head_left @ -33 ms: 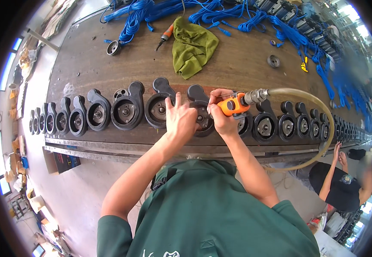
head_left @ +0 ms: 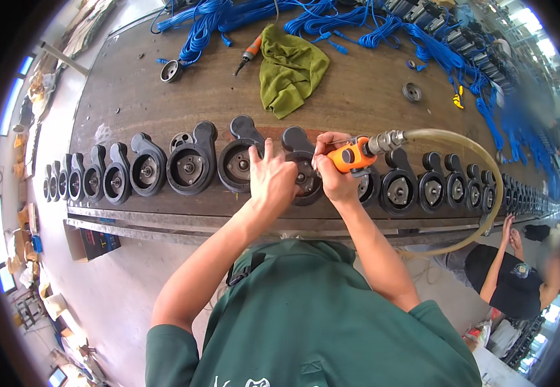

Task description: The person assembles pump components on a factory line using a pneumatic screwdriver. They place metal plates onto pump housings, wipe parts with a cloth, and secure bolts into the assembly.

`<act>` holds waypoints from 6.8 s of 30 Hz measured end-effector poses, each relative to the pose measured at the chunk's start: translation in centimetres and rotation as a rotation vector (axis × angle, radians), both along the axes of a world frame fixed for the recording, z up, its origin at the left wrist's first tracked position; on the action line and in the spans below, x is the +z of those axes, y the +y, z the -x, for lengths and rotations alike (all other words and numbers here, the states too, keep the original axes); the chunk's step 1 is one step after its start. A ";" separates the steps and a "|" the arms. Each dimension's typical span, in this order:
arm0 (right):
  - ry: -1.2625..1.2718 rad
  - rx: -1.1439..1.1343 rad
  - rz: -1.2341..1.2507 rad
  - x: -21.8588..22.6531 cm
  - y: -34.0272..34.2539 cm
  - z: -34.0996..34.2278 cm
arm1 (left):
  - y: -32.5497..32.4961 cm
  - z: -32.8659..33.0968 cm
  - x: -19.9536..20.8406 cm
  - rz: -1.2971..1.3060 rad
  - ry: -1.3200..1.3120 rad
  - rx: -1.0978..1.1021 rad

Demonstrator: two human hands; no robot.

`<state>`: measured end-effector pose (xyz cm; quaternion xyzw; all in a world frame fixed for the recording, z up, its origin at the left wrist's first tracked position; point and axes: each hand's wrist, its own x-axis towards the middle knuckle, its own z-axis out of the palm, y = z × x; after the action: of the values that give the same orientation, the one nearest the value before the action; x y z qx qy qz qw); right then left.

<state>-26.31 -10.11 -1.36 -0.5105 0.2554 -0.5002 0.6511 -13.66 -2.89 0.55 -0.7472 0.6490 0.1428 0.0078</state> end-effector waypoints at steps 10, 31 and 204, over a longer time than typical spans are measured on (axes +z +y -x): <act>0.044 -0.031 0.151 0.1 -1.6 -0.8 | 0.1 0.1 0.0 -0.014 -0.021 -0.014; 0.052 0.021 0.161 0.1 -1.6 -2.3 | 0.5 -0.1 -0.5 0.087 0.014 0.016; 0.113 0.109 0.142 0.8 3.2 1.7 | 4.4 5.5 -6.3 0.408 1.028 1.042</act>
<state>-28.06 -6.93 -0.54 -0.5960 0.2276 -0.4514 0.6239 -19.14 1.53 -5.72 -0.7832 0.1478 0.3355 -0.5022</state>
